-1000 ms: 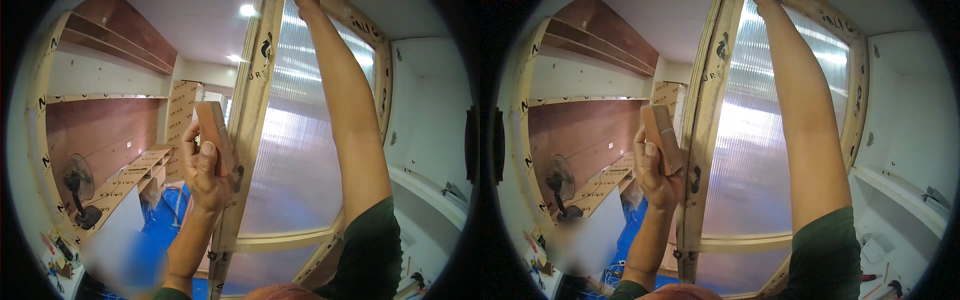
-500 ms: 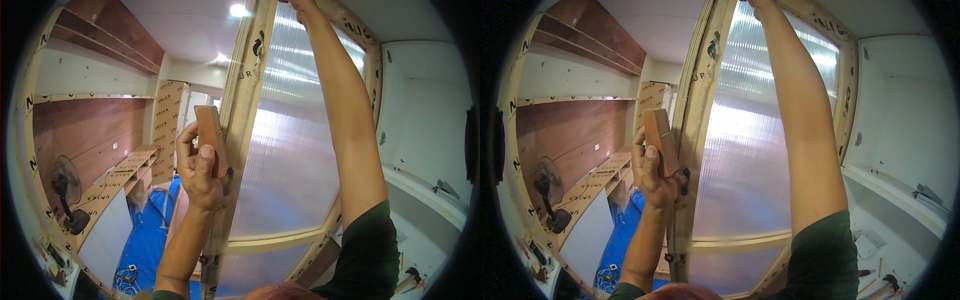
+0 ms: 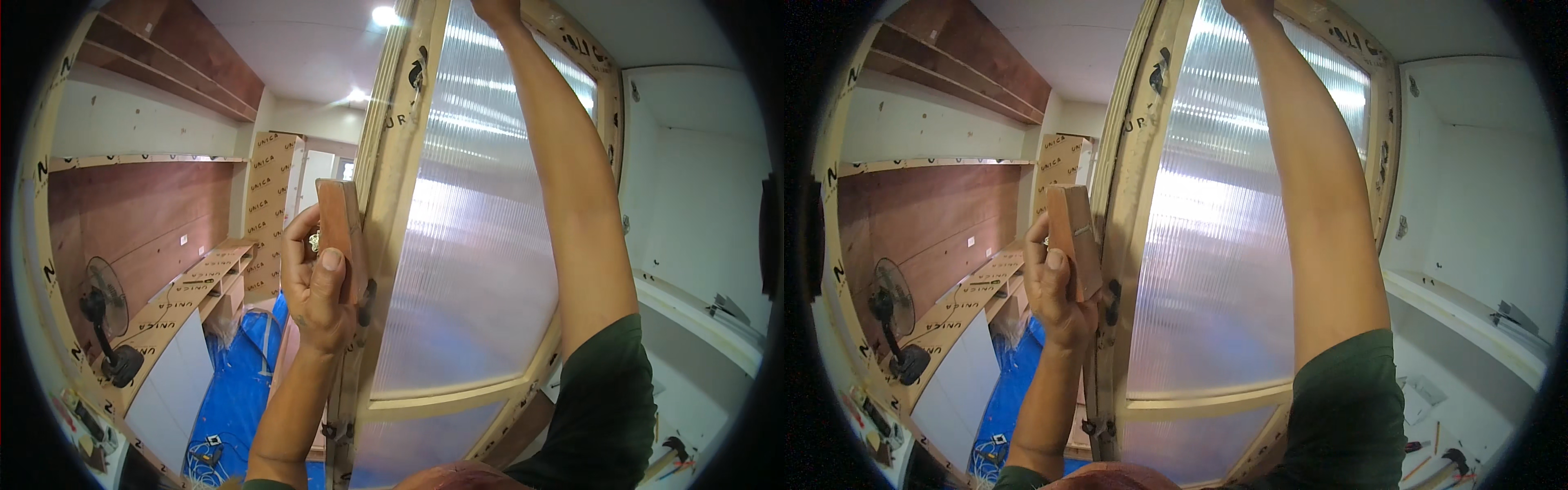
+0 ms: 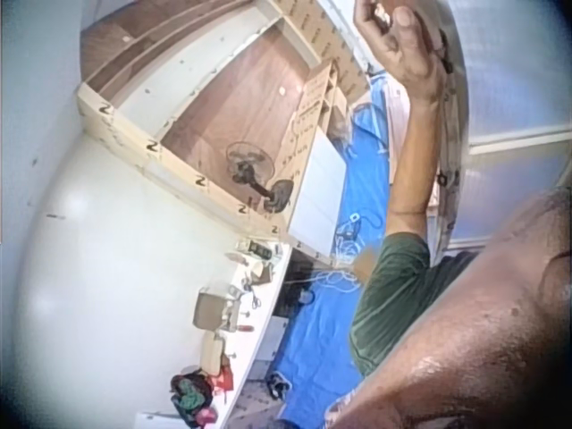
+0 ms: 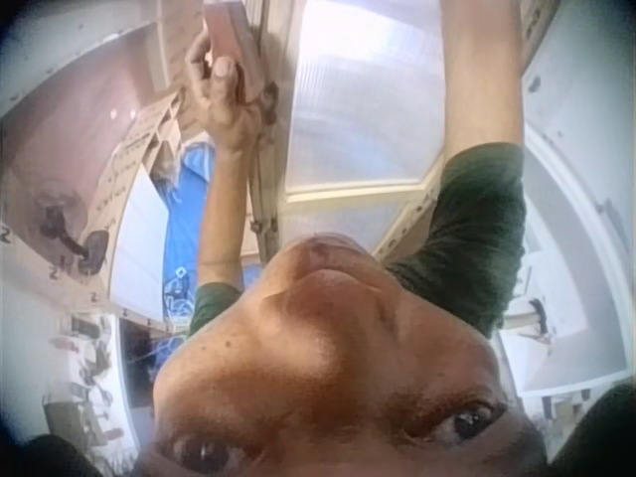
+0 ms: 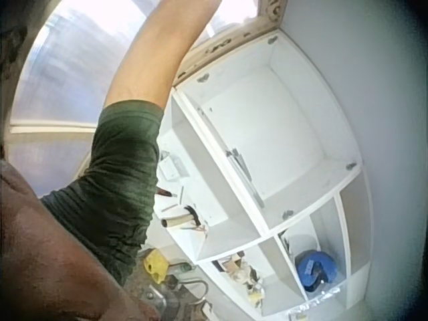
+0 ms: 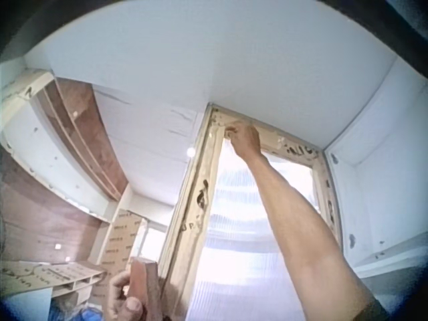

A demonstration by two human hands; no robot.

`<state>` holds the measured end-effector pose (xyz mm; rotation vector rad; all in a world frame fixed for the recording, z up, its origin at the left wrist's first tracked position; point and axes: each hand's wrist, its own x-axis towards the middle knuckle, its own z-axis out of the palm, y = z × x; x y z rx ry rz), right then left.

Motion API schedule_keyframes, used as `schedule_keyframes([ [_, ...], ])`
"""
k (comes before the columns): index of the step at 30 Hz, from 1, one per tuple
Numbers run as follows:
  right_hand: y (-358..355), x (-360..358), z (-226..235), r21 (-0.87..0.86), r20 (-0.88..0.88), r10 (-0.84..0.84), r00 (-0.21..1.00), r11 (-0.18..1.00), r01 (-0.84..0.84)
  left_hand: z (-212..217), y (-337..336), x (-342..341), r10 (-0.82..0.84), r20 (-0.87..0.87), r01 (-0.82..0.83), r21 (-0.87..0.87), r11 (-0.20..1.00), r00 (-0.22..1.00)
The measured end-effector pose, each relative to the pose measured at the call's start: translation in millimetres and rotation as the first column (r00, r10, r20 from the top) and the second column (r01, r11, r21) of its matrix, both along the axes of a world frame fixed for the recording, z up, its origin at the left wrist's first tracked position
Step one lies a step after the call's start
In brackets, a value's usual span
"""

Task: The person cleans a door frame and translucent panel using a cloth, after sanding parts of the frame by hand with a sanding block.

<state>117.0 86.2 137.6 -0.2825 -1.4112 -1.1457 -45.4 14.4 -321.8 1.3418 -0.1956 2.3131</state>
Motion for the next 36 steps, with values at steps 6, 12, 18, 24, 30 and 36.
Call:
schedule_keyframes([
  [6,-9,-16,1,-0.022,-0.127,-0.135,0.983,0.991,0.133,-5,3,-6,0.014,-0.040,-0.015,-0.025,1.000,0.999],
  [12,2,-20,14,0.078,-0.222,-0.217,0.950,0.968,0.240,-1,1,-1,0.045,-0.007,-0.045,-0.047,0.998,0.999],
  [18,-13,-6,0,0.039,-0.046,-0.217,0.975,0.975,0.219,-4,0,-4,0.041,-0.026,-0.041,-0.034,0.999,0.999],
  [24,10,17,-8,0.300,0.099,-0.414,0.905,0.880,0.370,-5,-2,-7,0.034,-0.087,-0.037,-0.036,0.999,0.996],
  [30,-36,40,-16,-0.495,-0.067,-0.610,0.789,0.707,0.505,-4,15,-3,0.111,0.001,-0.111,0.010,0.994,0.994],
  [36,7,79,-25,-0.115,0.073,-0.335,0.939,0.933,0.342,-6,6,-6,-0.044,-0.075,0.044,-0.002,0.999,0.996],
])
